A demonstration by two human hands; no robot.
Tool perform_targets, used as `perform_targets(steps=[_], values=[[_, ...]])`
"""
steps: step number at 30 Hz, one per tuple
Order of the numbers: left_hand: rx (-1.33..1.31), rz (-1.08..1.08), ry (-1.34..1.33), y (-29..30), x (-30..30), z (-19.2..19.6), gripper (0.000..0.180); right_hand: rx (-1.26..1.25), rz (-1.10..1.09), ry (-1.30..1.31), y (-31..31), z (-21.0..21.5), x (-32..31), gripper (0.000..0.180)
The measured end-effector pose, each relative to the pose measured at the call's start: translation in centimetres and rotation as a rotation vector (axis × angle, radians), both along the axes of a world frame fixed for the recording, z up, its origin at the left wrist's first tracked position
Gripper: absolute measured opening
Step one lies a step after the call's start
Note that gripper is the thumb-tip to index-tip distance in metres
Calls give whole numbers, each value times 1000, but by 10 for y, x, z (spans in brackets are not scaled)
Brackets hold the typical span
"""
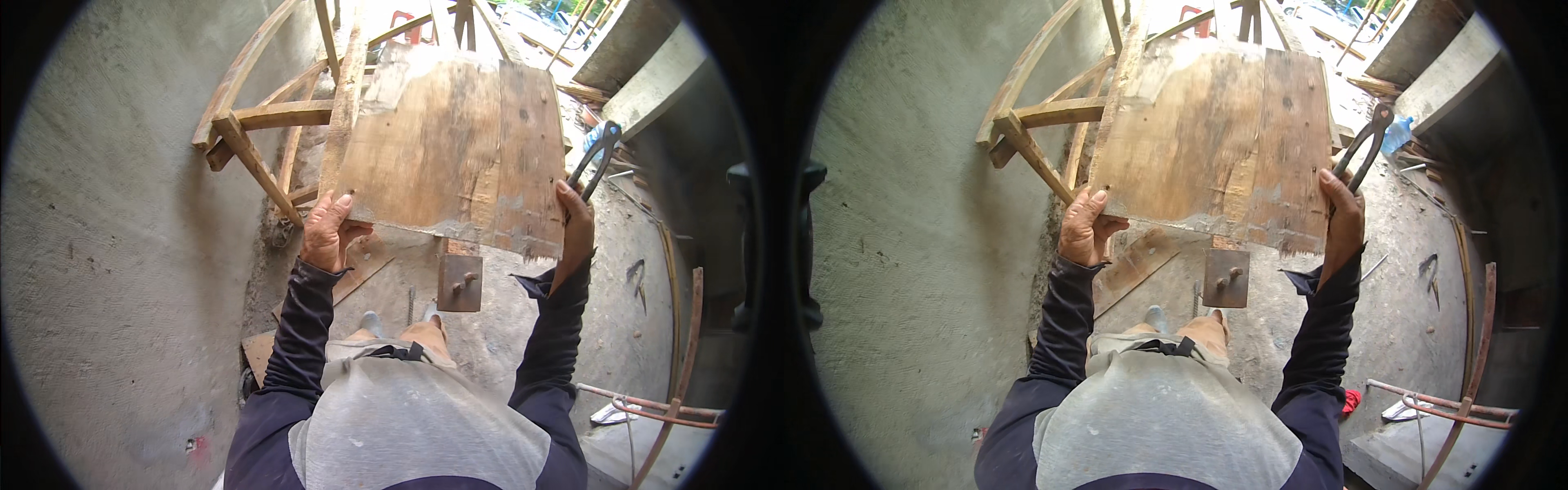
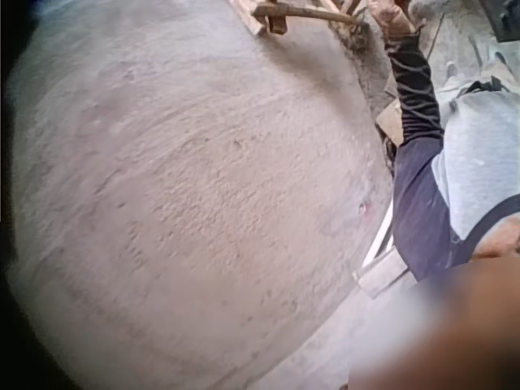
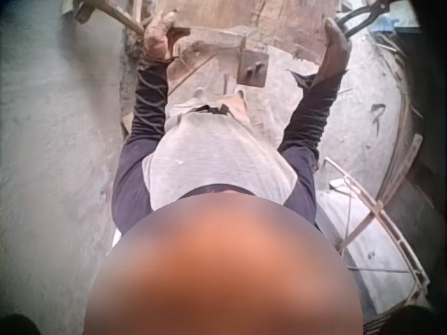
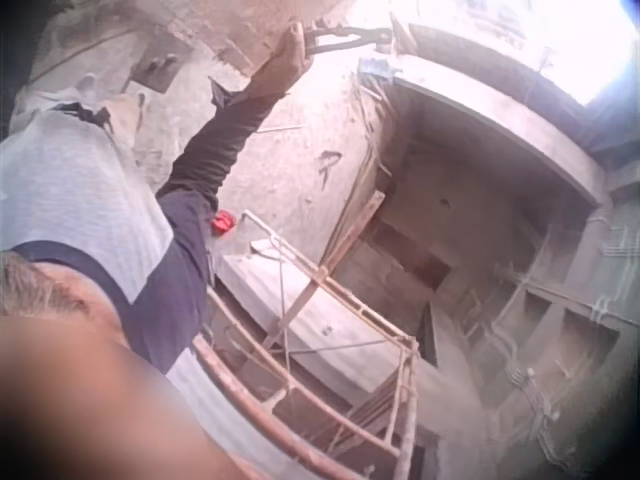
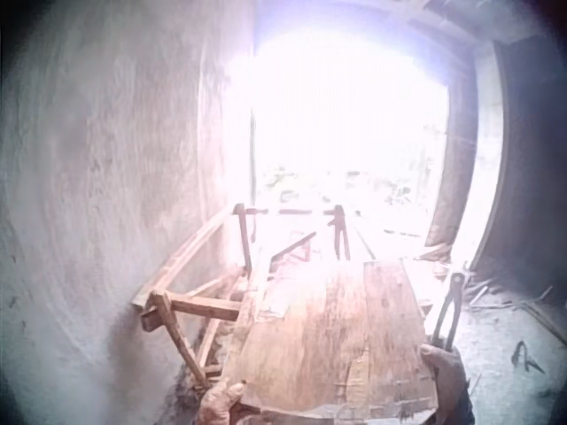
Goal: The person uses pliers to remove nails from a wooden board and then places the board onto a wooden frame. They adjust the board's position and then pick up a long wooden plank, placing it on the frame. The person continues to adjust the board and plank on the frame.
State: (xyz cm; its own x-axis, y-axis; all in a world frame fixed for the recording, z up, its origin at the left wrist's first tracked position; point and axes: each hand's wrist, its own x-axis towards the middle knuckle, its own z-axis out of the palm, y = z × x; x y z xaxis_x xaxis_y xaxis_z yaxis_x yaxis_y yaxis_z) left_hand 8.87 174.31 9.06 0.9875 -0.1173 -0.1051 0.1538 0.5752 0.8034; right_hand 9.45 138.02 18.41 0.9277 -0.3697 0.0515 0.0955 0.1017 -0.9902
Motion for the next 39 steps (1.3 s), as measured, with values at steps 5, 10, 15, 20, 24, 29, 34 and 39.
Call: perform_targets(steps=[5, 10, 15, 20, 24, 29, 34, 39], values=[[802, 61, -54, -21, -6, -5, 63, 48, -14, -84, 7, 27, -3, 23], [1006, 54, -679, -81, -10, 25, 99, -260, -127, -225, 22, 119, -13, 24], [813, 14, -1006, -153, -12, 77, 104, -718, 48, -200, 66, 160, -7, 25], [779, 201, -908, -176, -23, 69, 79, -690, 414, -170, 102, 118, 6, 27], [938, 395, -732, -122, -31, 25, 17, -946, 268, -245, 83, 63, 15, 27], [1262, 471, -748, -49, -44, -22, 16, -1069, 48, 159, 35, -36, 16, 36], [237, 100, 229, -35, -61, -59, 45, -621, 163, 344, 21, -108, 7, 39], [571, -108, 392, -14, -77, -85, 74, -765, 174, 384, 37, -116, 7, 35]])
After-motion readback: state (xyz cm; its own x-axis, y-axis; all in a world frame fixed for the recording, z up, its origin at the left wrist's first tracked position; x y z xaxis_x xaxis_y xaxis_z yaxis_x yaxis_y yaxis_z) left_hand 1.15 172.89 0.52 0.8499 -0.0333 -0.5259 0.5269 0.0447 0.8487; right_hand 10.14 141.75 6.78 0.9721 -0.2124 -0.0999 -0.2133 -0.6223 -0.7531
